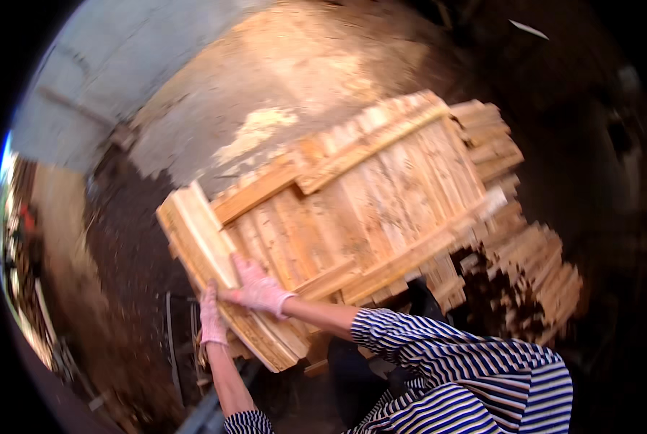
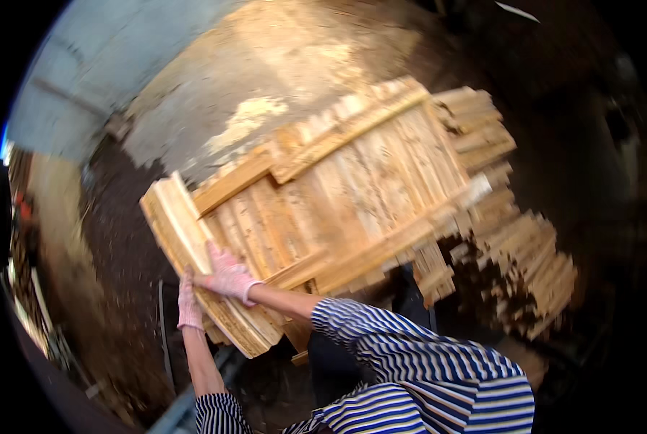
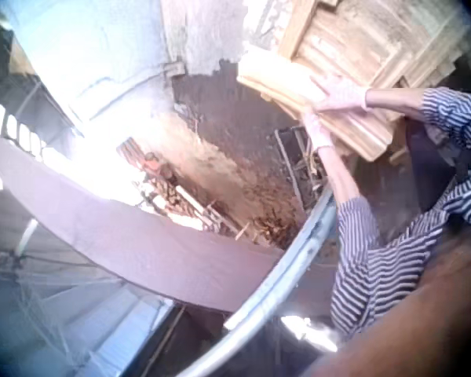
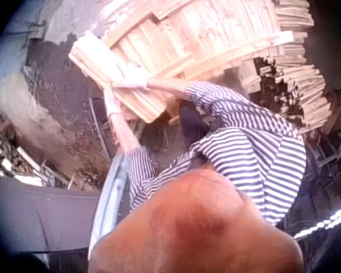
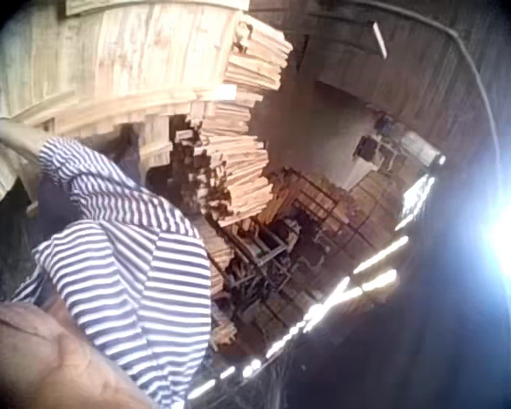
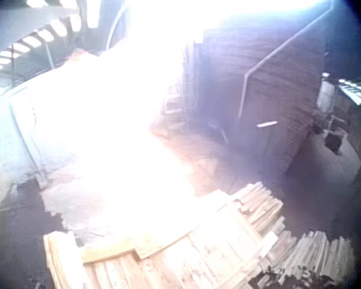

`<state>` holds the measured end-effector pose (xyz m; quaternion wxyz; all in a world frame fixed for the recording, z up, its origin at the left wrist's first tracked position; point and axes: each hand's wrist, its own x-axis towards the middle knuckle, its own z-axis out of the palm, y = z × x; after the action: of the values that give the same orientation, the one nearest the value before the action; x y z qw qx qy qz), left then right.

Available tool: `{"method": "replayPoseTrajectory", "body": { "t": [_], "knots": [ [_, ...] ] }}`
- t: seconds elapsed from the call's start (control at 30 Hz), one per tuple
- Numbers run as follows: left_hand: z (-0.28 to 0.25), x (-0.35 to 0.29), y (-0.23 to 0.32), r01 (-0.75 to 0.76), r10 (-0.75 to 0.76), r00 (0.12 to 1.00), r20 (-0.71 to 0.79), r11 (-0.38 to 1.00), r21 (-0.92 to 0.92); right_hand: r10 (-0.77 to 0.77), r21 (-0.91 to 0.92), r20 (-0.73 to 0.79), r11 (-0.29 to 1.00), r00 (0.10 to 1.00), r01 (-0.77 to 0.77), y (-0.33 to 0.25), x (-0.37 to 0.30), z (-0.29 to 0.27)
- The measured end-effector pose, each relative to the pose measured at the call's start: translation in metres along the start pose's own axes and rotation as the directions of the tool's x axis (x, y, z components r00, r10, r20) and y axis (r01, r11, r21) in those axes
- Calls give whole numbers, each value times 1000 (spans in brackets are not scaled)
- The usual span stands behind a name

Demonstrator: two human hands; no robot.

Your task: The person repeatedly picks up wooden planks from a large pile and stacks them onto a wooden pallet. They arrange the planks in alternating layers to build a stable stack, occasionally adjusting the alignment of the wood. The task is performed by hand using pink gloves in a workshop environment.

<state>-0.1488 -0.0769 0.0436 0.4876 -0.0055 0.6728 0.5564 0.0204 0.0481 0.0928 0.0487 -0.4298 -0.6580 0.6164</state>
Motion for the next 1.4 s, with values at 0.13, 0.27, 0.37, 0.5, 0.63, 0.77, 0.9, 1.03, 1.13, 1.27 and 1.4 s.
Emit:
{"method": "replayPoseTrajectory", "body": {
  "t": [0.13, 0.27, 0.37, 0.5, 0.63, 0.77, 0.9, 1.03, 1.13, 1.27, 1.4],
  "knots": [
    [-96, 26, -29, -16, 28, 998, -61, 982, 187, -233, 8, 16, 972, 972, 233, -6, -27, 57],
    [-19, -8, -28, 92, 154, 941, -300, 740, 666, -247, 257, 105, 943, 963, 214, 58, -100, 23],
    [14, -23, -3, 149, 611, 709, -351, 357, 922, -169, 350, 226, 933, 959, 81, 102, -154, -8],
    [162, -57, -38, -353, 681, 727, 88, 260, 899, 202, 305, 6, 932, 979, -194, 205, -222, -54],
    [351, -112, -137, -805, 518, 561, 646, 158, 572, 485, 672, -213, 703, 848, -234, 310, -275, -139],
    [482, -159, -220, -765, 165, 524, 835, 521, 378, 780, 951, -283, 305, 559, 56, 401, -349, -265],
    [575, -215, -306, -530, -307, 441, 843, 669, 521, 896, 887, -304, 142, 324, 440, 542, -419, -329],
    [616, -190, -414, -363, -563, 413, 716, 619, 697, 973, 938, -210, 173, 95, 299, 660, -487, -349],
    [650, -189, -459, -331, -603, 504, 619, 527, 783, 989, 951, -142, 123, 47, 283, 685, -533, -362],
    [679, -183, -503, -406, -644, 502, 577, 413, 815, 999, 964, 18, -25, 29, 264, 721, -583, -364],
    [705, -211, -519, -327, -721, 494, 486, 363, 872, 994, 964, 28, 0, -103, 265, 755, -621, -370]
  ]
}}
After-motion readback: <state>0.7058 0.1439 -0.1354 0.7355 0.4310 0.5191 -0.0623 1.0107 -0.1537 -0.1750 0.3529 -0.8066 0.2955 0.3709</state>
